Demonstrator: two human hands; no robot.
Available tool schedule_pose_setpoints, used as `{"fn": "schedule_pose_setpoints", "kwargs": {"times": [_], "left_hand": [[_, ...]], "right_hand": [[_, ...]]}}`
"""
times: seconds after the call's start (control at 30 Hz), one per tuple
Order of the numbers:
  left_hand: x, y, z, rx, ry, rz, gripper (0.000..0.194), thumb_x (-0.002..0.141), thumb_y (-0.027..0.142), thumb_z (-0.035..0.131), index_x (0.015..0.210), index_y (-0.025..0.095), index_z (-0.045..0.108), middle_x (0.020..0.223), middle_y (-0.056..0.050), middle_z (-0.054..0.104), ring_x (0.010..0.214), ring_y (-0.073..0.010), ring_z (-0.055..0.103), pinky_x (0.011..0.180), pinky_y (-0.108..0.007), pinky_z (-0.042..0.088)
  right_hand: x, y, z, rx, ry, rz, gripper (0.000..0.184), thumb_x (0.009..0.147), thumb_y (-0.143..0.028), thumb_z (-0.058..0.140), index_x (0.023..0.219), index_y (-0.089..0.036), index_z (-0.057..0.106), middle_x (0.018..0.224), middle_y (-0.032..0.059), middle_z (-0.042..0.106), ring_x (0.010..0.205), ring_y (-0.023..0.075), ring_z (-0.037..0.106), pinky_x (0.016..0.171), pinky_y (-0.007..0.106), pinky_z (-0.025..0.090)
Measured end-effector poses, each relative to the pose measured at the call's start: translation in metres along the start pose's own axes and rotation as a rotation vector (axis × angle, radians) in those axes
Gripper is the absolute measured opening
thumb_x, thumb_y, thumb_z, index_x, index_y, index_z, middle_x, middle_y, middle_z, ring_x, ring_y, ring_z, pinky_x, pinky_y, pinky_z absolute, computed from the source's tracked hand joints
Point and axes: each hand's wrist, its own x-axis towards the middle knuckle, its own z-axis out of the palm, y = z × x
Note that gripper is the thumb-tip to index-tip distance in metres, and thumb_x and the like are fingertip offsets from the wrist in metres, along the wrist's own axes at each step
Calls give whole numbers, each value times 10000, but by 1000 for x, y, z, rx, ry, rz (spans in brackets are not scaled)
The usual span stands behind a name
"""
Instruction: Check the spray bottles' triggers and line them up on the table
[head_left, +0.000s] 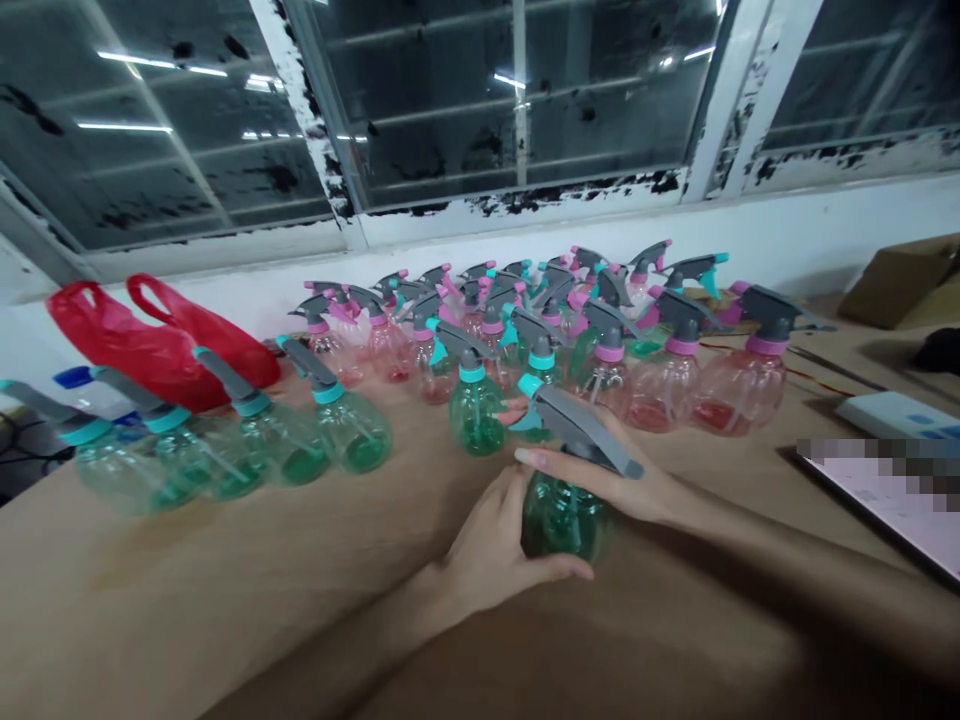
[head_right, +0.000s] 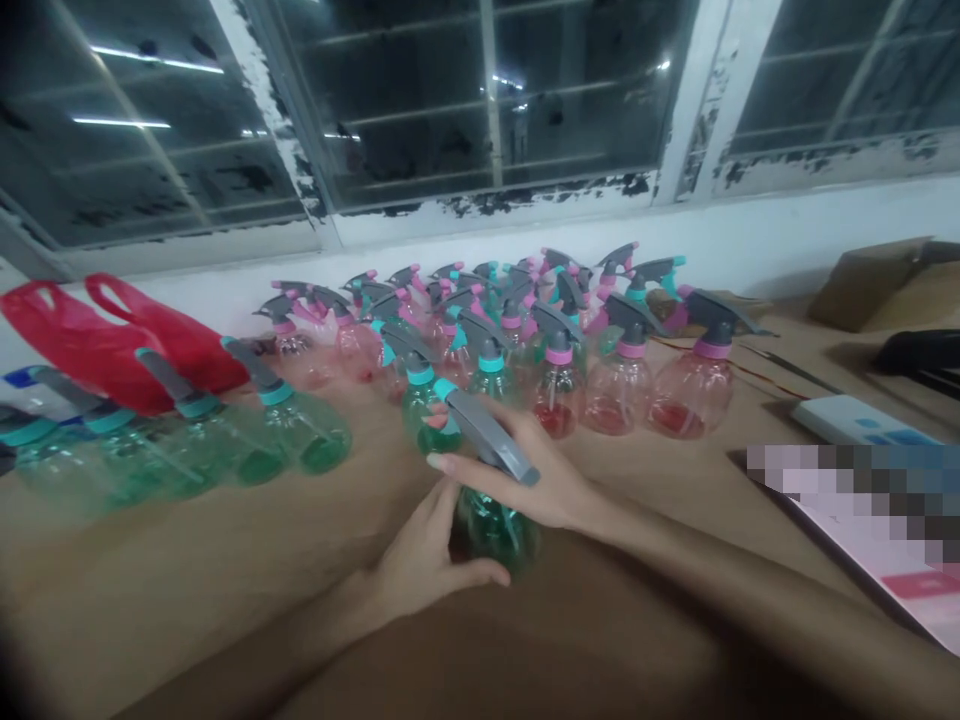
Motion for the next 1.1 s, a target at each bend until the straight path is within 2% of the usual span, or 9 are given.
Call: {"fn": "schedule_pose_setpoints", "kwargs": {"times": [0.1,0.2,0.3,0.43,0.67,0.9,1.1], "left_hand": [[-5,-2,-5,102,-81,-29,1043,643,629,746,1435,201,219,1373,-176,451,1262,-370,418,1013,-542,341],[-14,-6,-12,246,-132,-61,1044,634,654,733,1432,188,248,1375,-181,455,1262,-379,413,1028,-559,304],[-20,-9,-18,333,-155,-44,920,712,632,684,1420,199,286,1389,-155,451,1258,-348,425,1044,-535,291],[-22,-12,-20,367,-163,-11,711,804,554,637,1361,189,389,1363,-131,487,1244,-305,447,1043,-489,316],[-22,-12,-15,430,-160,-15,523,827,424,640,1266,165,521,1375,-137,478,1248,-321,441,1019,-505,354],[-20,-12,-17,446,-192,-7,529,830,392,647,1272,126,530,1388,-164,462,1268,-326,421,1015,-506,365],[-20,-13,-16,422,-164,13,500,843,392,621,1279,169,521,1383,-136,476,1269,-311,425,1014,-501,367]], "right_hand": [[-4,4,0,-17,6,29,330,824,-354,620,1136,-248,611,984,36,680,794,184,643,761,364,523],[-6,11,-5,-8,7,-13,342,827,-334,623,1165,-277,613,1085,38,667,929,203,633,853,383,502],[-6,20,-14,41,40,4,396,812,-312,642,1204,-307,592,1142,27,661,1059,229,603,896,401,490],[-2,32,-25,127,46,129,364,851,-325,588,1215,-324,583,1019,21,714,1006,242,645,871,437,507],[-2,44,-28,140,30,131,338,879,-326,555,1215,-305,585,991,33,721,1084,239,611,994,485,430],[-6,55,-30,67,78,154,243,867,-356,567,1086,-303,657,1149,29,666,1224,246,508,1048,473,375],[-5,50,-28,60,88,113,213,877,-322,563,1063,-291,661,1141,18,669,1181,214,545,1049,408,384]]}}
